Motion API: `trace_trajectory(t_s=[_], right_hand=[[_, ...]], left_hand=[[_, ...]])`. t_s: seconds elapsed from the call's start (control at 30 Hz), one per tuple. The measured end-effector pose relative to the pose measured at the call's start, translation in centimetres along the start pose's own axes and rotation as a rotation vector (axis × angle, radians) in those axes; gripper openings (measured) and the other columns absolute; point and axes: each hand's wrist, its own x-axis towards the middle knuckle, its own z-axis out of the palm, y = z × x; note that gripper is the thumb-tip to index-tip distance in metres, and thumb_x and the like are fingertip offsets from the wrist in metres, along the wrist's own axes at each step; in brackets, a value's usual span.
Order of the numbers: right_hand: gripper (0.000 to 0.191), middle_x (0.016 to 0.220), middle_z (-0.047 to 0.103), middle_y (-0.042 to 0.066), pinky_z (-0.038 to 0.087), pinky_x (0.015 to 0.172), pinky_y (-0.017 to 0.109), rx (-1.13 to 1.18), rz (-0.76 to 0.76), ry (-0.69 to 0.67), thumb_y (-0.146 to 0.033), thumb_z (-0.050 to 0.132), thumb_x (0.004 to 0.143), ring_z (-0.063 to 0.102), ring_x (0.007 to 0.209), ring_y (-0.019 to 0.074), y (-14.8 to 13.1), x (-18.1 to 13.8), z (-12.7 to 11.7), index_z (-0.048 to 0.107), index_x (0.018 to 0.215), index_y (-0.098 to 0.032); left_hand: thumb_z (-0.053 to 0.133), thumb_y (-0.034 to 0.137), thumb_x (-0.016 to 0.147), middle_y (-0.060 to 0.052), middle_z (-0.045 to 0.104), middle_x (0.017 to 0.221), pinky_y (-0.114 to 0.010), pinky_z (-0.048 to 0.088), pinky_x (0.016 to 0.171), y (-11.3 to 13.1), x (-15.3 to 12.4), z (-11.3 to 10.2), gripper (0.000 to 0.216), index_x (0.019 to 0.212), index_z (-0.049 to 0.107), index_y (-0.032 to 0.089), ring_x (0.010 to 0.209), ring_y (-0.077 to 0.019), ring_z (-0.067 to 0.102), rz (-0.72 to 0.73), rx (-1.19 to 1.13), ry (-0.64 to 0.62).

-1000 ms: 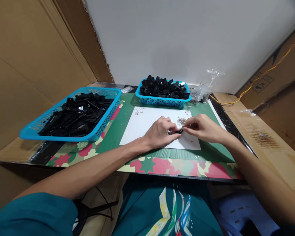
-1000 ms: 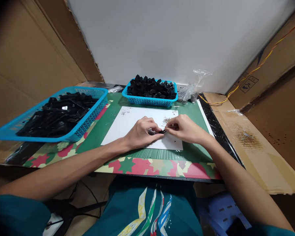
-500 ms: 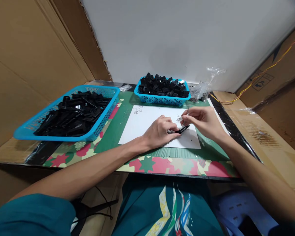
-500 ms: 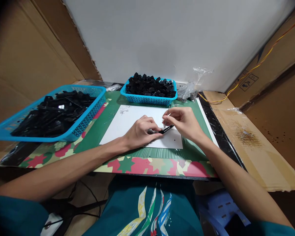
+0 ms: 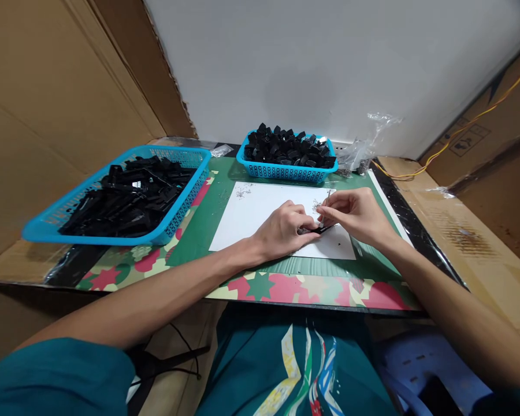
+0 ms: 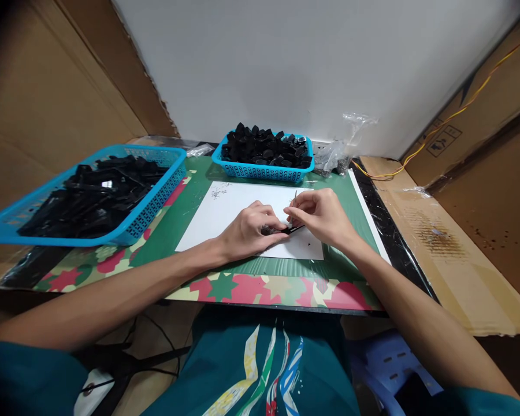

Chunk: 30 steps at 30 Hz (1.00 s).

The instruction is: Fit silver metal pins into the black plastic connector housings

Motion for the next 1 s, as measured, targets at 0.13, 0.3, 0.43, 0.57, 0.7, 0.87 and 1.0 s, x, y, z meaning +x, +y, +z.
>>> trace_trajectory(t_s=[0.13, 0.3, 0.43, 0.57, 0.7, 0.87, 1.0], right_hand=[[0.039, 0.075, 0.079, 0.011, 0.067, 0.068, 0.039, -0.039, 0.004, 0.007, -0.053, 0.084, 0.082, 0.078, 0.069, 0.0259, -0.1, -0.1, 0.0, 0.076, 0.082, -0.015], [0.039, 0.073, 0.078, 0.01, 0.066, 0.067, 0.04, -0.056, 0.012, 0.008, -0.055, 0.084, 0.081, 0.078, 0.068, 0.0263, -0.4, -0.1, 0.0, 0.076, 0.081, -0.017], [0.039, 0.072, 0.076, 0.009, 0.064, 0.067, 0.039, -0.036, 0.012, -0.011, -0.055, 0.082, 0.083, 0.075, 0.067, 0.0241, -0.5, 0.0, -0.1, 0.073, 0.08, -0.017], [0.032, 0.071, 0.071, 0.005, 0.053, 0.062, 0.033, -0.126, -0.069, -0.024, -0.047, 0.066, 0.098, 0.066, 0.062, 0.0174, -1.0, 0.0, -0.5, 0.067, 0.085, -0.018], [0.025, 0.077, 0.07, 0.004, 0.04, 0.061, 0.03, -0.412, -0.14, -0.113, -0.032, 0.055, 0.102, 0.056, 0.065, 0.0148, -1.7, -0.2, -1.1, 0.071, 0.09, -0.017], [0.022, 0.084, 0.072, 0.004, 0.038, 0.063, 0.03, -0.47, -0.161, -0.256, -0.026, 0.057, 0.098, 0.055, 0.068, 0.0147, -1.6, -0.5, -1.2, 0.077, 0.097, -0.017], [0.018, 0.068, 0.064, 0.001, 0.035, 0.06, 0.029, -0.497, -0.16, -0.214, -0.02, 0.062, 0.09, 0.047, 0.06, 0.0127, -1.2, -0.6, -1.1, 0.079, 0.092, -0.018]], left_hand=[[0.078, 0.026, 0.089, -0.004, 0.072, 0.08, -0.037, 0.046, 0.081, 0.1, 0.0, 0.0, 0.009, 0.089, 0.08, 0.018, 0.074, -0.0184, 0.065, 0.004, -0.001, -0.006], [0.076, 0.026, 0.09, -0.003, 0.07, 0.076, -0.037, 0.046, 0.08, 0.3, 0.1, -0.1, 0.01, 0.087, 0.079, 0.017, 0.072, -0.0178, 0.063, 0.016, 0.008, -0.008], [0.076, 0.026, 0.089, -0.003, 0.07, 0.078, -0.036, 0.046, 0.081, 0.3, 0.1, -0.1, 0.009, 0.088, 0.079, 0.018, 0.074, -0.0181, 0.064, 0.016, 0.013, -0.002], [0.077, 0.026, 0.09, -0.004, 0.07, 0.082, -0.036, 0.046, 0.083, 0.3, 0.1, -0.1, 0.009, 0.094, 0.08, 0.018, 0.077, -0.0184, 0.064, 0.058, 0.055, 0.002], [0.078, 0.025, 0.089, -0.005, 0.071, 0.084, -0.036, 0.046, 0.083, 0.4, 0.0, -0.2, 0.012, 0.098, 0.08, 0.017, 0.08, -0.0191, 0.065, 0.052, 0.083, 0.08], [0.08, 0.027, 0.088, -0.003, 0.071, 0.084, -0.036, 0.046, 0.083, 0.5, -0.1, -0.4, 0.009, 0.092, 0.079, 0.019, 0.078, -0.0177, 0.064, -0.015, 0.068, 0.174], [0.08, 0.026, 0.087, -0.003, 0.071, 0.083, -0.036, 0.046, 0.083, 0.4, -0.1, -0.3, 0.008, 0.09, 0.078, 0.018, 0.078, -0.0176, 0.065, -0.023, 0.054, 0.176]])
